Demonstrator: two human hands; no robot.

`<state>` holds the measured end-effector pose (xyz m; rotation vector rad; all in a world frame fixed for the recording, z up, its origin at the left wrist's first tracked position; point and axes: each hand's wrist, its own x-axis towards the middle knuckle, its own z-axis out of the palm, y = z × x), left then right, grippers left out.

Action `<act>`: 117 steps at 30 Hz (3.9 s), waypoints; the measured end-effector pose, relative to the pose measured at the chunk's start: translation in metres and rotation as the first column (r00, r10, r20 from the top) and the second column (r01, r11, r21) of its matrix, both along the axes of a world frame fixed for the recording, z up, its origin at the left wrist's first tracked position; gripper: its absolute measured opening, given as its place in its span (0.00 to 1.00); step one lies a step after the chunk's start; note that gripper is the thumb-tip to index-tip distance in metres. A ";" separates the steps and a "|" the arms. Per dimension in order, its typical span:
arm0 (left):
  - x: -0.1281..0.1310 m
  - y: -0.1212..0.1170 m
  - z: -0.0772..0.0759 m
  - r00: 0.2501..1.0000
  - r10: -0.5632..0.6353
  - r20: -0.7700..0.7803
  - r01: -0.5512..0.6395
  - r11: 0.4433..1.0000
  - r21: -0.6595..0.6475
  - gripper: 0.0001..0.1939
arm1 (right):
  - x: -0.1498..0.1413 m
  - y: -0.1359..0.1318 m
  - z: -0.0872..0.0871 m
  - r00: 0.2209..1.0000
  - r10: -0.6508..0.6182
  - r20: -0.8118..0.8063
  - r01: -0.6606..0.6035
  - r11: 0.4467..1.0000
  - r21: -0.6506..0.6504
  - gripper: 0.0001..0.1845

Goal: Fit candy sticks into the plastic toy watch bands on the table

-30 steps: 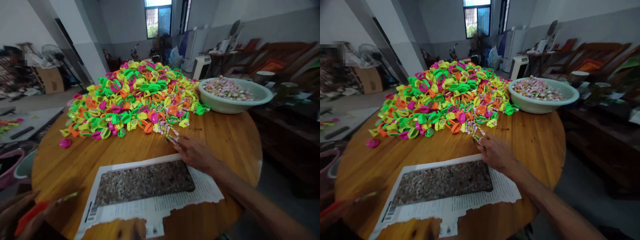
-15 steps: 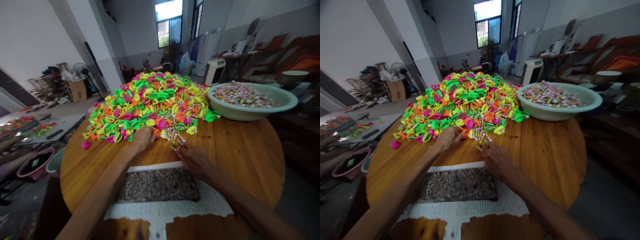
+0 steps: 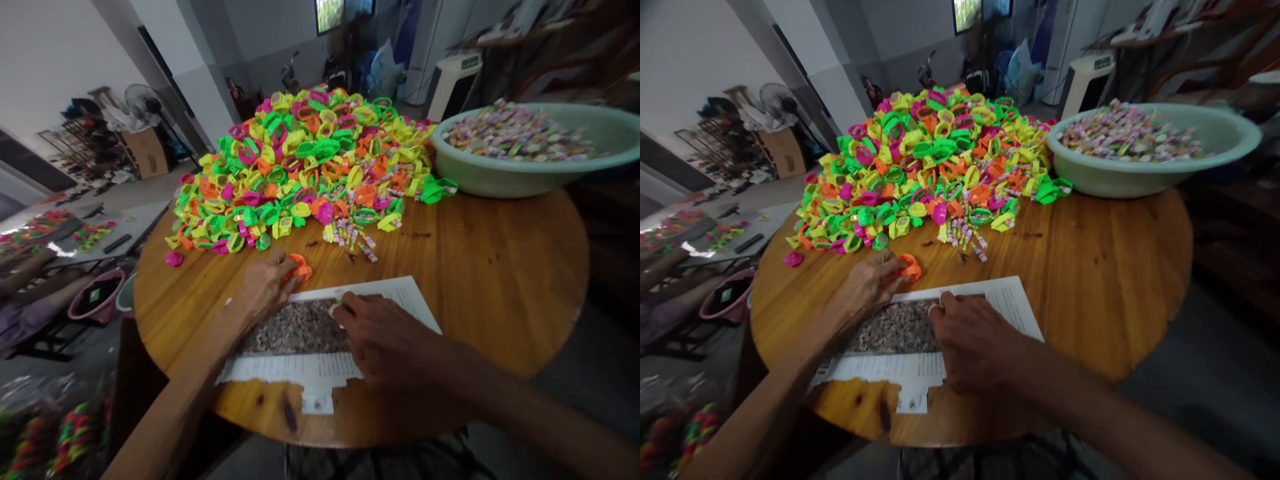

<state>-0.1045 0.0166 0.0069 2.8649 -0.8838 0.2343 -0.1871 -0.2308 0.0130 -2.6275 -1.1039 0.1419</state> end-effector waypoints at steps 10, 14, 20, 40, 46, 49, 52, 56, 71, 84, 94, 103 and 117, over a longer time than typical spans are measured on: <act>-0.049 0.018 -0.012 0.980 -0.193 0.052 0.200 0.946 -0.255 0.09 | 0.013 0.003 0.014 0.977 0.072 0.202 -0.043 0.989 -0.141 0.11; -0.054 0.015 -0.017 0.978 -0.186 0.098 0.207 0.934 -0.292 0.10 | 0.015 0.011 0.011 0.976 0.141 0.165 -0.113 0.979 -0.169 0.09; -0.062 0.012 -0.019 0.958 -0.202 0.203 0.255 0.925 -0.281 0.08 | 0.009 0.026 -0.012 0.992 -0.122 0.036 0.118 0.988 0.096 0.10; -0.071 0.008 -0.016 0.936 -0.201 0.288 0.246 0.961 -0.129 0.09 | -0.007 0.049 -0.031 0.957 -0.272 0.102 0.191 0.852 0.487 0.11; -0.069 0.008 -0.022 0.945 -0.219 0.241 0.268 0.944 -0.191 0.12 | -0.009 0.050 -0.031 0.956 -0.270 0.118 0.217 0.916 0.339 0.13; -0.066 0.008 -0.026 0.941 -0.236 0.242 0.288 0.935 -0.207 0.13 | -0.013 0.051 -0.028 0.944 -0.289 0.158 0.252 0.943 0.216 0.13; -0.066 0.008 -0.025 0.941 -0.247 0.232 0.299 0.928 -0.221 0.12 | -0.017 0.052 -0.023 0.945 -0.276 0.176 0.267 0.961 0.075 0.12; -0.067 0.008 -0.020 0.942 -0.251 0.224 0.304 0.920 -0.246 0.13 | -0.017 0.054 -0.018 0.952 -0.262 0.157 0.267 0.964 -0.011 0.11; -0.065 0.008 -0.021 0.962 -0.243 0.121 0.271 0.896 -0.353 0.11 | -0.008 0.062 -0.016 0.966 -0.134 0.222 0.186 0.955 -0.232 0.12; -0.065 0.011 -0.029 0.944 -0.276 0.182 0.321 0.896 -0.307 0.08 | -0.006 0.073 -0.001 0.944 -0.007 0.330 0.137 0.917 -0.374 0.09; -0.068 0.008 -0.021 0.941 -0.211 0.266 0.303 0.877 -0.373 0.10 | -0.015 0.074 -0.002 0.925 -0.109 0.364 0.209 0.946 -0.247 0.09; -0.071 0.005 -0.021 0.945 -0.219 0.242 0.300 0.875 -0.380 0.09 | -0.012 0.066 -0.011 0.923 -0.309 0.230 0.322 0.946 -0.021 0.08; -0.067 0.007 -0.019 0.926 -0.251 0.281 0.351 0.844 -0.405 0.07 | -0.012 0.086 -0.002 0.891 -0.019 0.454 0.139 0.962 -0.234 0.11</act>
